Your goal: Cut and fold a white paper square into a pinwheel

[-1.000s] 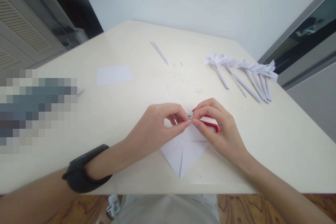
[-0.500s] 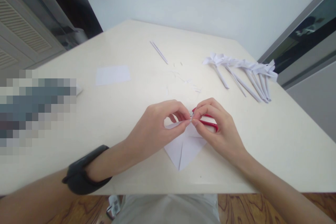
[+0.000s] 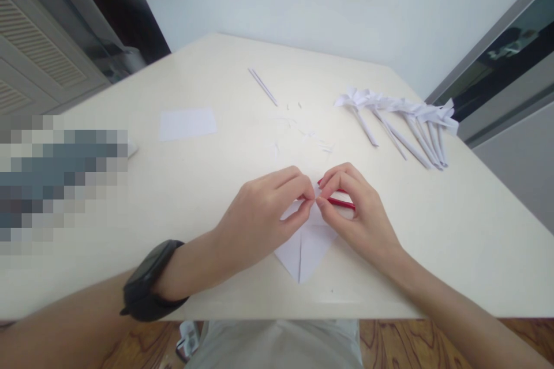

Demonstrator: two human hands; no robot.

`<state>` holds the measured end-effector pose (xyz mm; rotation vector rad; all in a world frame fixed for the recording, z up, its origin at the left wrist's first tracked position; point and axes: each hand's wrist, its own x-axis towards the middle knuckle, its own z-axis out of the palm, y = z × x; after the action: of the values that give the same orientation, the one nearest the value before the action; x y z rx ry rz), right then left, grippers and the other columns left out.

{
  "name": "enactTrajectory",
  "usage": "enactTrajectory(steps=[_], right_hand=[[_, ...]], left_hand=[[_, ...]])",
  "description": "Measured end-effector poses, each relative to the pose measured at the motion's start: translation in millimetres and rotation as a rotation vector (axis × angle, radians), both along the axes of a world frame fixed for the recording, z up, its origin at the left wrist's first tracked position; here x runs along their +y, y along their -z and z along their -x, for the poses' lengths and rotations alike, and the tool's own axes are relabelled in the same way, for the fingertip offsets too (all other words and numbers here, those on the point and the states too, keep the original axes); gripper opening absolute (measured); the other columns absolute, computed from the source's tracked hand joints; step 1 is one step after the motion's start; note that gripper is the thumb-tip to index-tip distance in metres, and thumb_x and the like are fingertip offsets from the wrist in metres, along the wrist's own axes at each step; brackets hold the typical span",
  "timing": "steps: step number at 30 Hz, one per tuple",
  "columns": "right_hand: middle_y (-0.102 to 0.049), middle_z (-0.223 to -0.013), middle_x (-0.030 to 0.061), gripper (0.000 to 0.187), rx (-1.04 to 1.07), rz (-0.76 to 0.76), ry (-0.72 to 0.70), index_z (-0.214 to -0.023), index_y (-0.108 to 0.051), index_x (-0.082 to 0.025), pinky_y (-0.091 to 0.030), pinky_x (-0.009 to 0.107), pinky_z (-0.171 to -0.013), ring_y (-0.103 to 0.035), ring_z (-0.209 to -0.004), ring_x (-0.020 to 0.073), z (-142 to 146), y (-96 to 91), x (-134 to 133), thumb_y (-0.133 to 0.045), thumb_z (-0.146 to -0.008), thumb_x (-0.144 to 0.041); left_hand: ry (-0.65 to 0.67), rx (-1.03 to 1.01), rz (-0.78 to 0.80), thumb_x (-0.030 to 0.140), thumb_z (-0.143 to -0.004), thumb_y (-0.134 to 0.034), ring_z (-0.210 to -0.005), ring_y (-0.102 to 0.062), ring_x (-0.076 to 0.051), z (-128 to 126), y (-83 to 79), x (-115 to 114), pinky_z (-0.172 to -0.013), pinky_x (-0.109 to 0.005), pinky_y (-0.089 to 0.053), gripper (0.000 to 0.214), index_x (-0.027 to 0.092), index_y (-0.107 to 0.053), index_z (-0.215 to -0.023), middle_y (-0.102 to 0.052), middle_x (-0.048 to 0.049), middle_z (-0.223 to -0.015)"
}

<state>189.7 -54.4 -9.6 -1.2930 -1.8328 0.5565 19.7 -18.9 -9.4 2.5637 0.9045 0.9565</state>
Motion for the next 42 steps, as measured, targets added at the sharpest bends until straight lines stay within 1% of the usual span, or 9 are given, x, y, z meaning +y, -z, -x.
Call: enactTrajectory(steps=[3,6,8,11,14,21,31,37,42], right_hand=[[-0.051,-0.089,0.0016,0.021,0.018,0.004,0.008,-0.071,-0.046,-0.019,-0.044,0.029,-0.074,-0.053,-0.087,0.0148,2.6,1.1,-0.9,-0.055,-0.074,-0.001],[-0.05,-0.09,0.0017,0.021,0.043,0.005,0.018,-0.07,-0.045,-0.019,-0.044,0.029,-0.074,-0.052,-0.089,0.015,2.4,1.1,-2.6,-0.056,-0.073,-0.002],[-0.05,-0.095,0.0025,0.017,0.084,0.031,0.0,-0.072,-0.049,-0.019,-0.044,0.029,-0.075,-0.051,-0.093,0.0156,0.1,-0.3,-3.1,-0.058,-0.076,-0.006],[-0.05,-0.101,0.0035,0.007,0.207,0.105,-0.074,-0.078,-0.055,-0.02,-0.045,0.028,-0.077,-0.051,-0.098,0.0158,-5.2,-3.5,-1.7,-0.056,-0.084,-0.016],[-0.051,-0.101,0.0036,0.006,0.313,0.153,-0.119,-0.081,-0.059,-0.021,-0.045,0.029,-0.08,-0.051,-0.097,0.0154,-9.7,-4.8,0.9,-0.055,-0.086,-0.021],[-0.052,-0.1,0.0039,0.001,0.341,0.128,-0.18,-0.08,-0.064,-0.022,-0.041,0.036,-0.09,-0.052,-0.099,0.0183,-10.8,-4.2,0.9,-0.064,-0.08,-0.022],[-0.052,-0.1,0.0044,0.002,0.331,0.128,-0.165,-0.078,-0.063,-0.023,-0.046,0.037,-0.086,-0.052,-0.097,0.019,-9.4,-4.1,0.0,-0.065,-0.079,-0.022],[-0.052,-0.098,0.0039,0.004,0.298,0.062,-0.139,-0.079,-0.064,-0.023,-0.046,0.036,-0.085,-0.053,-0.095,0.0182,-7.9,-3.3,-0.7,-0.064,-0.079,-0.019],[-0.053,-0.095,0.0042,0.004,0.281,-0.001,-0.118,-0.08,-0.063,-0.024,-0.046,0.038,-0.084,-0.054,-0.094,0.0199,-4.6,-1.9,-1.7,-0.064,-0.079,-0.02]], left_hand=[[0.014,0.045,-0.085,0.012,-0.084,-0.048,-0.074,-0.056,-0.012,-1.1,3.0,-1.4,-0.066,-0.024,-0.043,0.011,0.017,-0.057,-0.08,-0.062,-0.0001,-0.08],[0.023,0.005,0.001,0.011,-0.083,-0.05,-0.074,-0.057,-0.011,-1.2,-0.7,-1.9,-0.066,-0.024,-0.043,0.011,0.018,-0.058,-0.08,-0.062,0.0007,-0.081],[0.03,-0.08,0.184,0.011,-0.082,-0.053,-0.072,-0.057,-0.01,0.1,-6.3,-0.4,-0.066,-0.022,-0.044,0.01,0.019,-0.059,-0.079,-0.063,0.0022,-0.079],[0.107,-0.226,0.597,0.019,-0.084,-0.055,-0.075,-0.061,-0.01,4.2,-14.6,5.0,-0.07,-0.02,-0.048,0.006,0.019,-0.06,-0.081,-0.065,0.003,-0.079],[0.162,-0.342,0.87,0.024,-0.081,-0.06,-0.071,-0.061,-0.009,7.7,-18.0,10.6,-0.063,-0.017,-0.047,0.006,0.019,-0.06,-0.077,-0.063,0.0043,-0.074],[0.276,-0.394,1.189,0.02,-0.08,-0.061,-0.072,-0.061,-0.01,6.4,-16.5,9.3,-0.063,-0.019,-0.048,0.004,0.019,-0.061,-0.076,-0.065,0.0021,-0.075],[0.267,-0.344,1.086,0.024,-0.082,-0.059,-0.076,-0.064,-0.014,5.0,-13.0,10.2,-0.067,-0.025,-0.052,0.007,0.018,-0.059,-0.079,-0.067,-0.0014,-0.081],[0.235,-0.385,0.849,0.019,-0.083,-0.058,-0.079,-0.061,-0.012,4.7,-13.9,2.7,-0.077,-0.024,-0.051,0.003,0.018,-0.06,-0.081,-0.064,-0.0008,-0.083],[0.225,-0.397,0.776,0.014,-0.082,-0.057,-0.08,-0.061,-0.011,3.1,-17.1,-0.7,-0.079,-0.024,-0.052,0.007,0.019,-0.062,-0.079,-0.065,0.0002,-0.083]])
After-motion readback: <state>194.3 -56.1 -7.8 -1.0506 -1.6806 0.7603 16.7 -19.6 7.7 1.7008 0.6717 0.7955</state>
